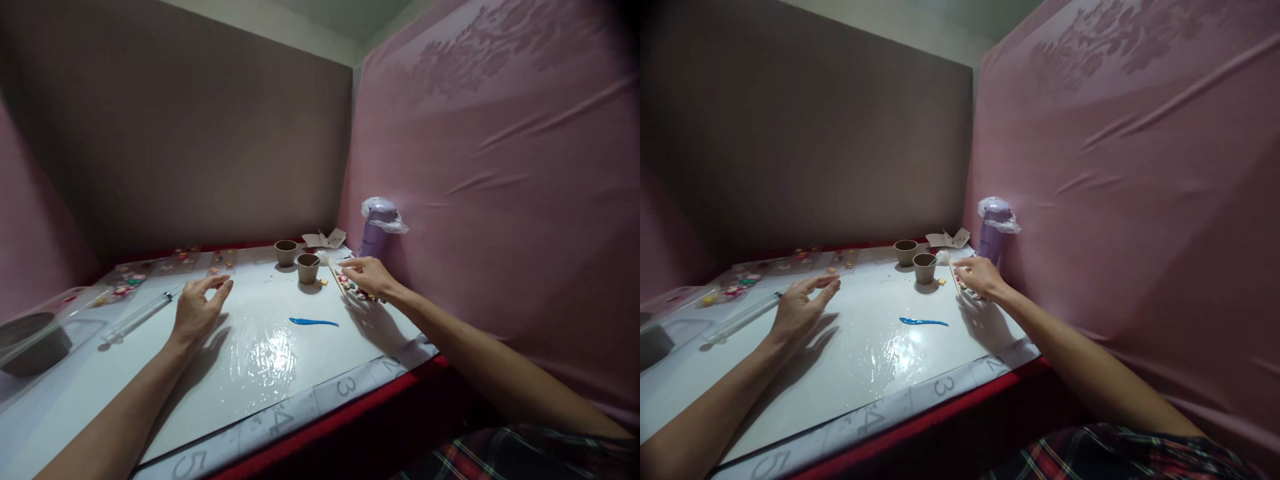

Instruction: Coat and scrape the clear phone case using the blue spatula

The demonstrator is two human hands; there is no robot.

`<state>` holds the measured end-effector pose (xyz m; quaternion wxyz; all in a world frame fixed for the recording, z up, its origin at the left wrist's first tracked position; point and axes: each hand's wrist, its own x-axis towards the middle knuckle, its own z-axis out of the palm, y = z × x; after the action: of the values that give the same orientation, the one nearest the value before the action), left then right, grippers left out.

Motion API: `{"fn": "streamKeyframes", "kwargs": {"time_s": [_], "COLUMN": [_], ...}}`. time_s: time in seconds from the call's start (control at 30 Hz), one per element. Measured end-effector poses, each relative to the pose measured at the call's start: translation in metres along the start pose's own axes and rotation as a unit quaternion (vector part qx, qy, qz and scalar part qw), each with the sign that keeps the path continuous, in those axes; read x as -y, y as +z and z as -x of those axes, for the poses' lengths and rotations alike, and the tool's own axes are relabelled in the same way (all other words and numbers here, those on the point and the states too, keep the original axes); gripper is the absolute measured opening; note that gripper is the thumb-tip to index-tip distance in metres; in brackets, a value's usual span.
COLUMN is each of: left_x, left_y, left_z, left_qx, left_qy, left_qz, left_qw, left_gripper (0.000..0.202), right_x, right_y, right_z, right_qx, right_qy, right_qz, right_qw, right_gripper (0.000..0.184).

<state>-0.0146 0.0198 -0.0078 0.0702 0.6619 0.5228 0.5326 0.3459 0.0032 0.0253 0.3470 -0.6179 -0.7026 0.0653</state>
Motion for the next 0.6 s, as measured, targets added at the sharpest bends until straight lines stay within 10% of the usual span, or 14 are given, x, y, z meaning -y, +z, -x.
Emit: {"fn": "streamKeyframes", "kwargs": {"time_s": [0.6], "left_x": [0.007], "left_y": [0.002], "left_z": [0.0], "left_qx": [0.024], "left_qy": [-0.019], "left_qz": [-0.003], "left_qw": [1.0], "left_gripper": [0.036], "right_x": [-0.011], "right_y": [0.059], "right_z": [-0.094], "right_qx": [0.025], "right_qy": [0.046], "right_qz": [0.136], "right_qw": [0.989], "right_gripper": [0.041]}}
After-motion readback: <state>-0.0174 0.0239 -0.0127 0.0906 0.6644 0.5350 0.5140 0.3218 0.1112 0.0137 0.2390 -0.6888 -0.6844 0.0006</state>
